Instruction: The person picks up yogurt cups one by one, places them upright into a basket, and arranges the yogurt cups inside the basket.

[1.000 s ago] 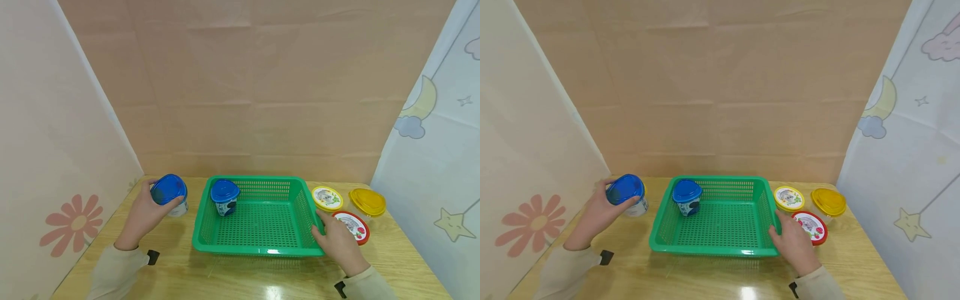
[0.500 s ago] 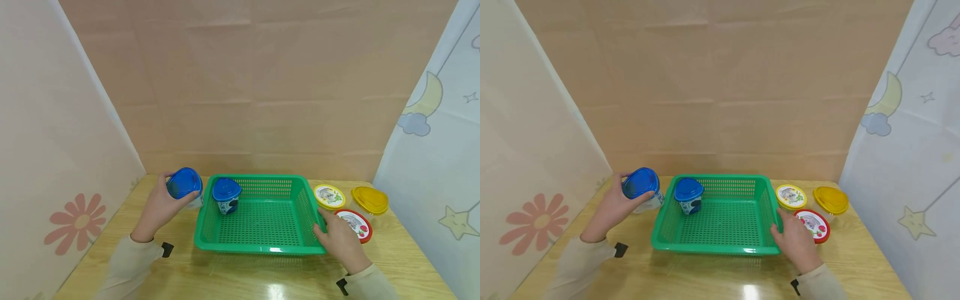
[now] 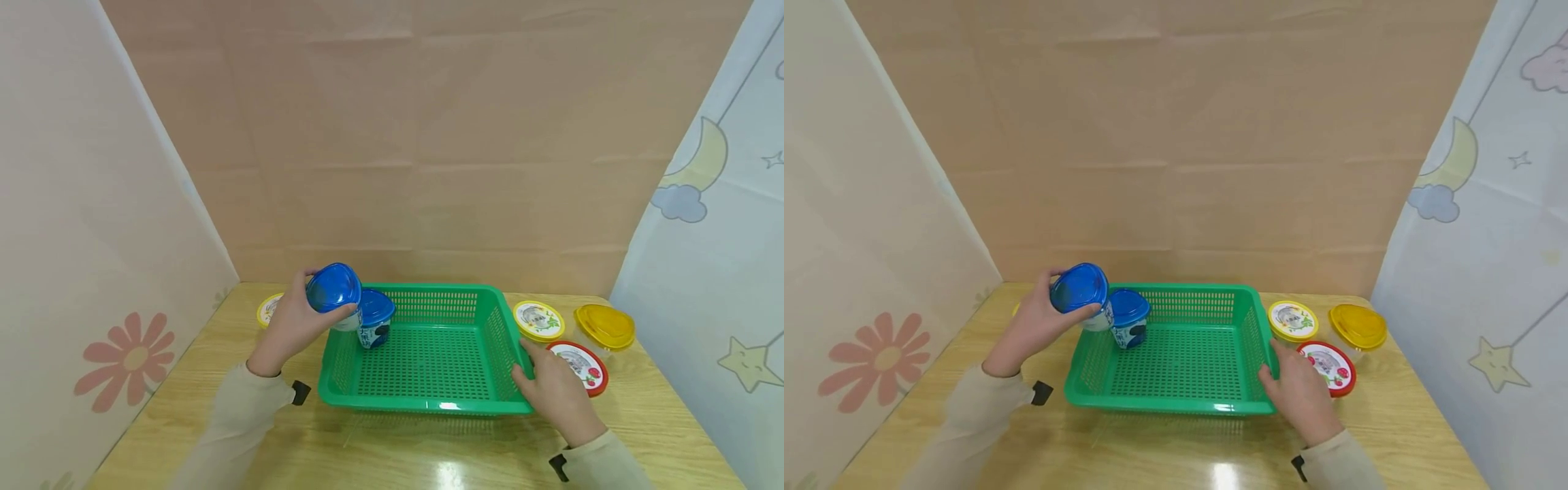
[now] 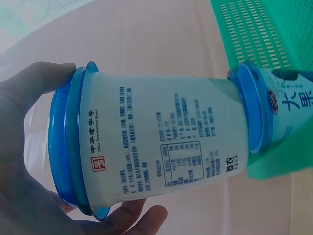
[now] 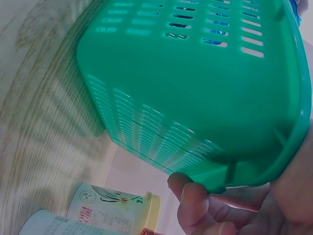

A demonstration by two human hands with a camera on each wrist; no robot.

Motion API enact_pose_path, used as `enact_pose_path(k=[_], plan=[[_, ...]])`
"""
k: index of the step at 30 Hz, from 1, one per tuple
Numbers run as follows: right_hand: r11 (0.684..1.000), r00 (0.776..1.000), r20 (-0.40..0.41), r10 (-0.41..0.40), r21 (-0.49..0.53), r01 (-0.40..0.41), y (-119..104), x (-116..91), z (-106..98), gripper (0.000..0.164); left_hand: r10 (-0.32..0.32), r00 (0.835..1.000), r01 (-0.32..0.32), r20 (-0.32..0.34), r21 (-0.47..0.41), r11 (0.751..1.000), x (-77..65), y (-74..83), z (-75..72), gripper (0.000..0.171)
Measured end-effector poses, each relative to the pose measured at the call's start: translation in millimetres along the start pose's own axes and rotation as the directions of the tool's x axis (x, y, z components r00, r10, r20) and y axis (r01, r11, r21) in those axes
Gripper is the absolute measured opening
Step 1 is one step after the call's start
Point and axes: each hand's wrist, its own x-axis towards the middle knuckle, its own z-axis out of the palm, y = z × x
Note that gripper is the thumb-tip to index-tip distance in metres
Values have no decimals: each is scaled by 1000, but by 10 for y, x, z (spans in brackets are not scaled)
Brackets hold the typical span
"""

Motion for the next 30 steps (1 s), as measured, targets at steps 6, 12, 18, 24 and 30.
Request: enact_pose_path(k=[6, 12, 18, 24, 30], plan=[[1000, 1000, 3, 4, -2, -4, -3, 4, -1, 54, 29, 999, -28, 15, -23, 999, 62, 116, 131, 95], [1000, 1000, -7, -3, -7, 3, -10, 2, -1, 53, 26, 999, -26, 46, -9, 1000, 118, 261, 266, 92], [1000, 1000, 0, -7, -8, 7, 1, 2, 16, 53, 66, 994, -66, 82, -12, 998, 193, 352, 406, 90], [1000, 1000, -2, -9, -13, 9, 9, 0, 24, 53, 101, 988, -104, 113, 14, 995, 277, 432, 556, 83], [1000, 1000, -9, -15, -17, 15, 8, -2, 27, 53, 123, 986, -129, 113, 50, 990, 338, 502, 662, 79]])
